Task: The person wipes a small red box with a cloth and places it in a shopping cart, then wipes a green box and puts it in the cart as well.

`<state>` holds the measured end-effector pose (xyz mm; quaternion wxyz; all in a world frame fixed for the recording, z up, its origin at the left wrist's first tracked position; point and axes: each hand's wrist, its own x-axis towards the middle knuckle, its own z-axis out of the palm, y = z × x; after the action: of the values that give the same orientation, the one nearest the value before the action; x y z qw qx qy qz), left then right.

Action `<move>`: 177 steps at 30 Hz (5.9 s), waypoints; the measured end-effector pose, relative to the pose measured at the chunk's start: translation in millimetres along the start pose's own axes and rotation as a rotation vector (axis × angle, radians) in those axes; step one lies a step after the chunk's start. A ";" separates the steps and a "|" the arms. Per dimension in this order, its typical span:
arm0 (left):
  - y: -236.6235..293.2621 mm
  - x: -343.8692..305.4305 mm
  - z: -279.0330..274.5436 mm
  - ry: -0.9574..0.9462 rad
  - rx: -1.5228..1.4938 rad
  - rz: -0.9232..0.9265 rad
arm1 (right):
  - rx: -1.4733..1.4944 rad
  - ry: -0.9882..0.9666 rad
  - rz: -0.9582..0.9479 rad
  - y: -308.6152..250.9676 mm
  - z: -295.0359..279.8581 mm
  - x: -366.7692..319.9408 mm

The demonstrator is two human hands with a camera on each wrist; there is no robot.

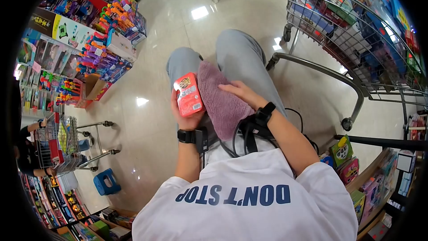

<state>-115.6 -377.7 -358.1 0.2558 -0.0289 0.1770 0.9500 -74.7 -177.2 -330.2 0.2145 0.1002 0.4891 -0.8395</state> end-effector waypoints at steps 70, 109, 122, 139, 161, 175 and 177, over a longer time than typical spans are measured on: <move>-3.1 -0.6 -0.9 0.133 0.081 0.076 | 0.033 0.064 0.065 -0.6 8.6 1.3; -4.4 1.6 -4.8 0.117 0.074 0.076 | 0.095 0.006 0.052 4.4 1.5 7.1; -5.8 1.0 -26.2 0.227 -0.083 0.127 | -0.025 0.041 0.028 14.0 -8.9 15.9; -1.3 -3.7 5.2 -0.074 -0.179 0.150 | -0.038 0.116 0.021 -3.2 21.8 1.6; -9.1 -7.2 8.4 -0.032 0.319 0.290 | -0.282 0.180 -0.222 11.1 15.5 15.1; -5.7 -1.2 -4.3 -0.013 0.168 0.127 | 0.112 0.010 -0.029 4.1 3.3 3.6; -10.5 1.7 2.6 -0.011 0.256 0.162 | 0.126 0.009 0.002 6.8 -3.5 8.0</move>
<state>-111.7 -367.6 -359.3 0.1810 0.0237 0.2971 0.9372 -78.8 -179.2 -340.3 0.2065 0.1177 0.4359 -0.8680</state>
